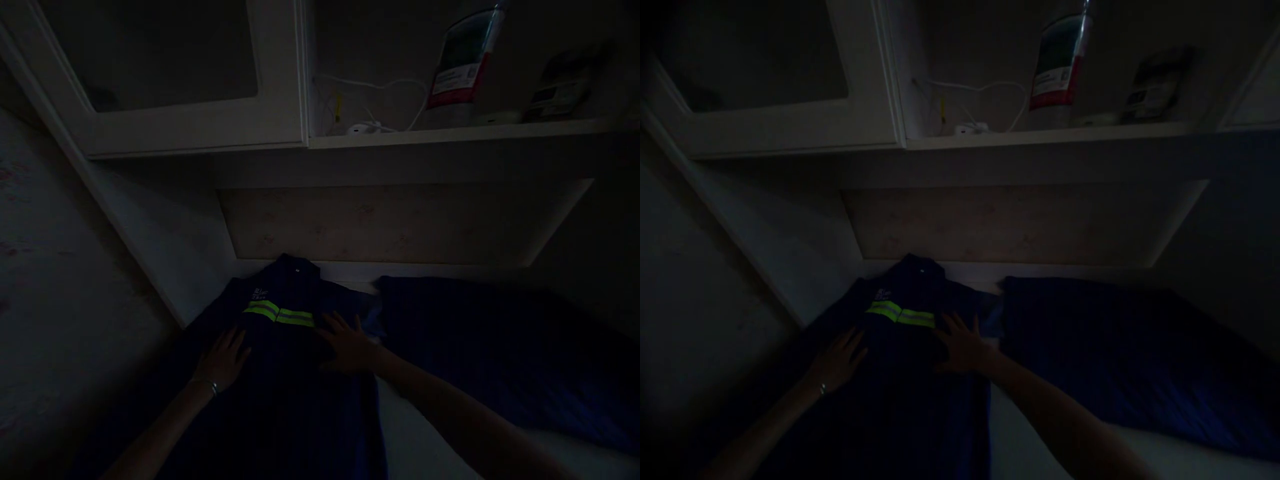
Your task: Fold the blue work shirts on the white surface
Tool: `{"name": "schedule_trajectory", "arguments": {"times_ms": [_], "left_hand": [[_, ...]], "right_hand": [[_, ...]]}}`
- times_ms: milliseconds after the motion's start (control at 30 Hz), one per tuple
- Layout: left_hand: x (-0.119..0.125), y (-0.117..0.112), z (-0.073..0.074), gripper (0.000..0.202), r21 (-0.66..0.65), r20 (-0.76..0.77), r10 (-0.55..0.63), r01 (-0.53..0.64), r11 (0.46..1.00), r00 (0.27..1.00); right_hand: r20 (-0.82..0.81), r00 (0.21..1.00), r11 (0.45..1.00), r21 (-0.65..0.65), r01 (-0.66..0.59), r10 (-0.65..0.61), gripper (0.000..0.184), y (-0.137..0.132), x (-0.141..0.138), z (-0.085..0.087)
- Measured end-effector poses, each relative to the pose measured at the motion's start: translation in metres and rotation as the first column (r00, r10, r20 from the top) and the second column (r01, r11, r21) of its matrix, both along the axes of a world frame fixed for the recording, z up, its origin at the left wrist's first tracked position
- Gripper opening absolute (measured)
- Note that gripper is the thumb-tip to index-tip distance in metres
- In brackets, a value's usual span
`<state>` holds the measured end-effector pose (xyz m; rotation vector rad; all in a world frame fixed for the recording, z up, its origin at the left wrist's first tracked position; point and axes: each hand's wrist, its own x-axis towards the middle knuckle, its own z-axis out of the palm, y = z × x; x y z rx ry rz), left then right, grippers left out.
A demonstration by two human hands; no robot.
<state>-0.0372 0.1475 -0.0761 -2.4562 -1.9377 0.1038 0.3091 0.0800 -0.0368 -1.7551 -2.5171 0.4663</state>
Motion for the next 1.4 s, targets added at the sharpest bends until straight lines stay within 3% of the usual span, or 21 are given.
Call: {"name": "schedule_trajectory", "arguments": {"times_ms": [67,133,233,333,433,533,667,767,900,1067,1233,1400], "left_hand": [[-0.007,-0.01,-0.022,0.06,-0.089,-0.032,0.019,-0.022,0.996,0.999],[-0.012,-0.013,-0.029,0.055,-0.122,-0.08,-0.005,-0.005,0.993,0.997],[-0.014,-0.011,-0.023,0.055,-0.174,-0.167,-0.066,0.037,0.984,0.984],[-0.004,-0.006,-0.012,0.056,-0.226,-0.18,-0.021,-0.02,0.974,0.983],[0.023,-0.006,-0.005,0.059,-0.133,-0.054,0.017,-0.024,0.991,0.998],[0.07,-0.012,0.0,0.054,0.064,0.086,-0.146,0.141,0.988,0.985],[0.147,-0.014,0.002,0.051,0.216,0.163,-0.311,0.274,0.937,0.936],[0.194,0.0,0.001,0.054,0.203,0.176,-0.344,0.308,0.93,0.923],[0.23,0.029,-0.003,0.056,0.128,0.181,-0.336,0.316,0.94,0.924],[0.237,0.058,-0.018,0.055,-0.01,0.132,-0.239,0.243,0.97,0.962],[0.213,0.08,-0.037,0.053,-0.012,0.044,-0.229,0.23,0.973,0.972],[0.204,0.089,-0.044,0.056,0.005,0.038,-0.202,0.202,0.979,0.979]], "right_hand": [[-0.102,0.989,0.995,-0.017,0.101,-0.103,0.073,-0.008,0.012,-0.015],[-0.291,0.893,0.937,-0.051,0.344,-0.344,0.052,-0.008,0.034,-0.019],[-0.476,0.639,0.766,-0.124,0.631,-0.604,0.041,-0.005,0.085,-0.013],[-0.571,0.455,0.639,-0.166,0.751,-0.683,0.046,-0.014,0.143,-0.007],[-0.594,0.355,0.551,-0.182,0.815,-0.722,0.047,-0.037,0.19,-0.008],[-0.547,0.379,0.526,-0.136,0.84,-0.747,0.04,-0.064,0.219,-0.018],[-0.297,0.537,0.542,0.073,0.837,-0.789,0.044,-0.09,0.234,-0.042],[-0.022,0.592,0.574,0.222,0.789,-0.805,0.051,-0.099,0.235,-0.056],[0.038,0.581,0.571,0.245,0.783,-0.813,0.054,-0.099,0.235,-0.06],[-0.008,0.579,0.562,0.233,0.794,-0.815,0.052,-0.1,0.24,-0.054],[-0.026,0.588,0.57,0.212,0.794,-0.809,0.05,-0.103,0.244,-0.057],[-0.033,0.56,0.545,0.19,0.816,-0.828,0.05,-0.094,0.25,-0.053]]}}
